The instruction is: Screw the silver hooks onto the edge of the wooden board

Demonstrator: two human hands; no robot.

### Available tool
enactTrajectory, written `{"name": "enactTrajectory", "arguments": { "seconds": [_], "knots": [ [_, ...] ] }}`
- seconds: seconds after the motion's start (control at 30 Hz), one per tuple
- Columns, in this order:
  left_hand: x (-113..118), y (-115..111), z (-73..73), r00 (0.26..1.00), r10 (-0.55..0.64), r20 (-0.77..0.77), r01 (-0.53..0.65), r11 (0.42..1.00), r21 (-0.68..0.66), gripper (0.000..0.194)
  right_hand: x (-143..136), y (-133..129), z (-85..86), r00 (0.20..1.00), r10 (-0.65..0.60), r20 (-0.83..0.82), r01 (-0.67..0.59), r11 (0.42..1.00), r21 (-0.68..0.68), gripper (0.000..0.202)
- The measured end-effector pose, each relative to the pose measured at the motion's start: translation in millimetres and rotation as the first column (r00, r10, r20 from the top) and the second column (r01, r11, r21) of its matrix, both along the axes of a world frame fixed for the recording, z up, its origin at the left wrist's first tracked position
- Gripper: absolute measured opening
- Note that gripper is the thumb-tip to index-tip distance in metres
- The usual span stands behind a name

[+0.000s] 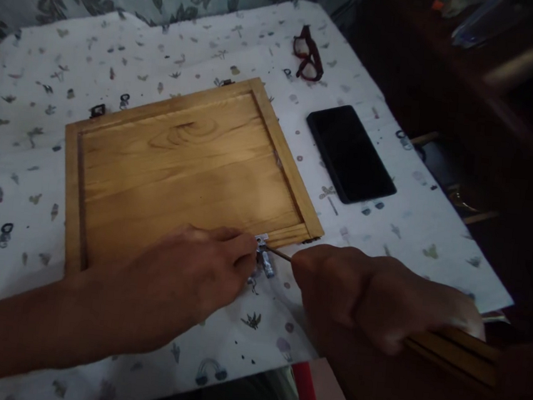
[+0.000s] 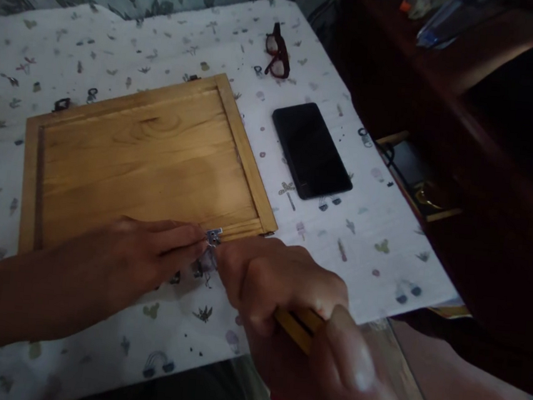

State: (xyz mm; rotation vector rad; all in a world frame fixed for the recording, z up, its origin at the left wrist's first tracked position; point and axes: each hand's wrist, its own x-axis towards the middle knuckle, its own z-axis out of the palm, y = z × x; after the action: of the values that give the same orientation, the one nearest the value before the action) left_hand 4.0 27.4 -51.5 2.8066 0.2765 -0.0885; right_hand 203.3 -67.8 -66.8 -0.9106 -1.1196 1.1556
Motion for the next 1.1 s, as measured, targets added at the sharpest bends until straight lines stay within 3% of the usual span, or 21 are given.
{"name": "enactTrajectory", "arguments": {
  "seconds": [0.13, 0.17, 0.23, 0.3, 0.43, 0.63, 0.83, 1.0, 1.1],
  "knots": [
    [-4, 2, -3.8, 0.998, -0.006, 0.069, 0.009, 0.999, -0.038, 0.029, -5, 9, -2.2, 0.998, -0.027, -0.050, 0.030, 0.998, 0.062, 0.062],
    [-6, 2, -4.5, 0.997, -0.009, 0.081, 0.012, 0.999, -0.045, 0.029, -6, 11, -3.7, 0.990, -0.068, -0.126, 0.082, 0.991, 0.110, 0.062],
    [-7, 1, -5.5, 0.995, 0.004, 0.096, 0.002, 0.999, -0.054, 0.032, -4, 15, -6.6, 0.985, 0.043, -0.165, -0.019, 0.989, 0.144, 0.058],
    [-9, 0, -6.3, 0.995, 0.034, 0.090, -0.028, 0.998, -0.059, 0.037, -1, 18, -9.3, 0.984, 0.051, -0.170, -0.035, 0.995, 0.097, 0.057],
    [-9, -3, -7.7, 0.997, 0.062, 0.055, -0.058, 0.996, -0.072, 0.042, 2, 18, -13.5, 0.973, 0.072, -0.217, -0.037, 0.986, 0.163, 0.057],
    [-10, -2, -11.2, 0.994, 0.047, 0.097, -0.040, 0.996, -0.074, 0.040, -2, 12, -11.6, 0.993, 0.026, -0.115, -0.014, 0.994, 0.106, 0.058],
    [-11, 1, -15.8, 0.997, 0.025, 0.075, -0.023, 0.999, -0.028, 0.044, 0, 15, -9.0, 0.991, 0.028, -0.131, -0.013, 0.993, 0.115, 0.059],
    [-9, 3, -7.8, 0.993, 0.055, 0.104, -0.046, 0.995, -0.092, 0.032, -3, 24, -4.7, 0.980, 0.066, -0.186, -0.039, 0.988, 0.149, 0.061],
    [-13, 9, 4.5, 0.986, 0.131, 0.099, -0.116, 0.983, -0.142, 0.037, -8, 26, -2.0, 0.974, 0.020, -0.223, 0.006, 0.993, 0.117, 0.061]
  ]
}}
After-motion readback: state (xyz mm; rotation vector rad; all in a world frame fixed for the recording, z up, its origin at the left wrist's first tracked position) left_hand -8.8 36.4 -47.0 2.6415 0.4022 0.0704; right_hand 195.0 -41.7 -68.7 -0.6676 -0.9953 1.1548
